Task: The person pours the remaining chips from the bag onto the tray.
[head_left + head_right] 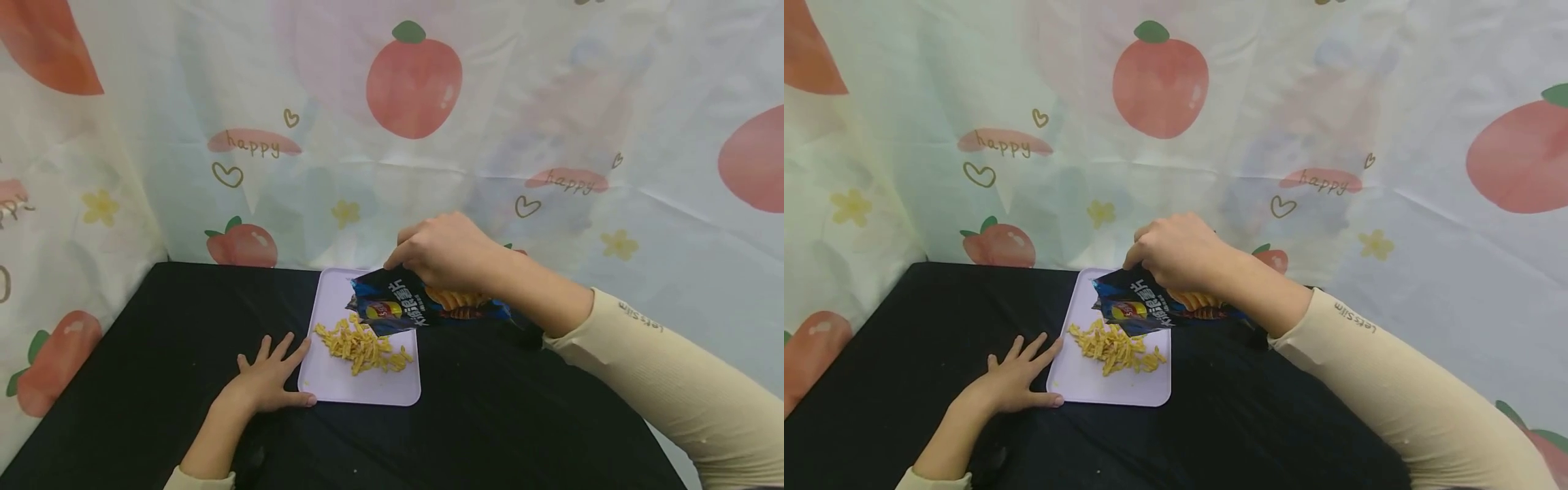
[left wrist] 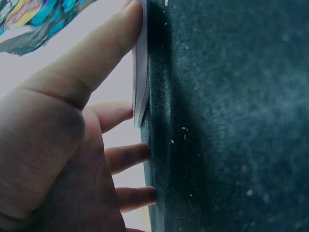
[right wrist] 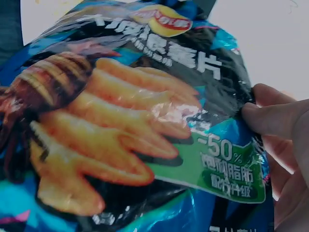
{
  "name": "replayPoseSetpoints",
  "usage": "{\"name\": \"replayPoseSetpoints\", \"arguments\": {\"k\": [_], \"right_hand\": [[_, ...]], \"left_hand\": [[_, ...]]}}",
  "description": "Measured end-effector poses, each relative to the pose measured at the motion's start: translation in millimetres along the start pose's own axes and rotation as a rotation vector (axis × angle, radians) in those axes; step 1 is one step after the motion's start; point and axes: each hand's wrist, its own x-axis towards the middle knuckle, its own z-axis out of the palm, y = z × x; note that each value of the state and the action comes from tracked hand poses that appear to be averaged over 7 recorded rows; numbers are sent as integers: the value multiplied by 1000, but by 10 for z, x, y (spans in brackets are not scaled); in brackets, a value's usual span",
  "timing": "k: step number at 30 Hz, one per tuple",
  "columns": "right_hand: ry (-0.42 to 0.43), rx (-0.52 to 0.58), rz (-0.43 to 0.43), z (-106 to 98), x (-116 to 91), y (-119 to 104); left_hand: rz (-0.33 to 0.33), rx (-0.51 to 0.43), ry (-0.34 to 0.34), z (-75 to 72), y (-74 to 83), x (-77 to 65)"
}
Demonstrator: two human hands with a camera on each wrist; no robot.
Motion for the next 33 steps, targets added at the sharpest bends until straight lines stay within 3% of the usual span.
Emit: {"name": "replayPoseSetpoints", "arguments": {"k": [6, 15, 19, 21, 25, 29, 33], "right_hand": [[-15, -1, 16, 0, -43, 35], [34, 4, 47, 31, -142, 92], [106, 87, 123, 129, -351, 216], [187, 165, 184, 241, -521, 313], [366, 427, 416, 659, -986, 476], [510, 742, 839, 1238, -1455, 475], [641, 1000, 1249, 1748, -1721, 404]], "left_hand": [[5, 2, 3, 8, 9, 17], [5, 0, -2, -7, 23, 27], [13, -6, -1, -14, 37, 34], [15, -8, 1, -22, 46, 36], [17, -3, 1, -32, 48, 33], [21, -6, -5, -30, 32, 18], [23, -16, -1, -20, 7, -21]]}}
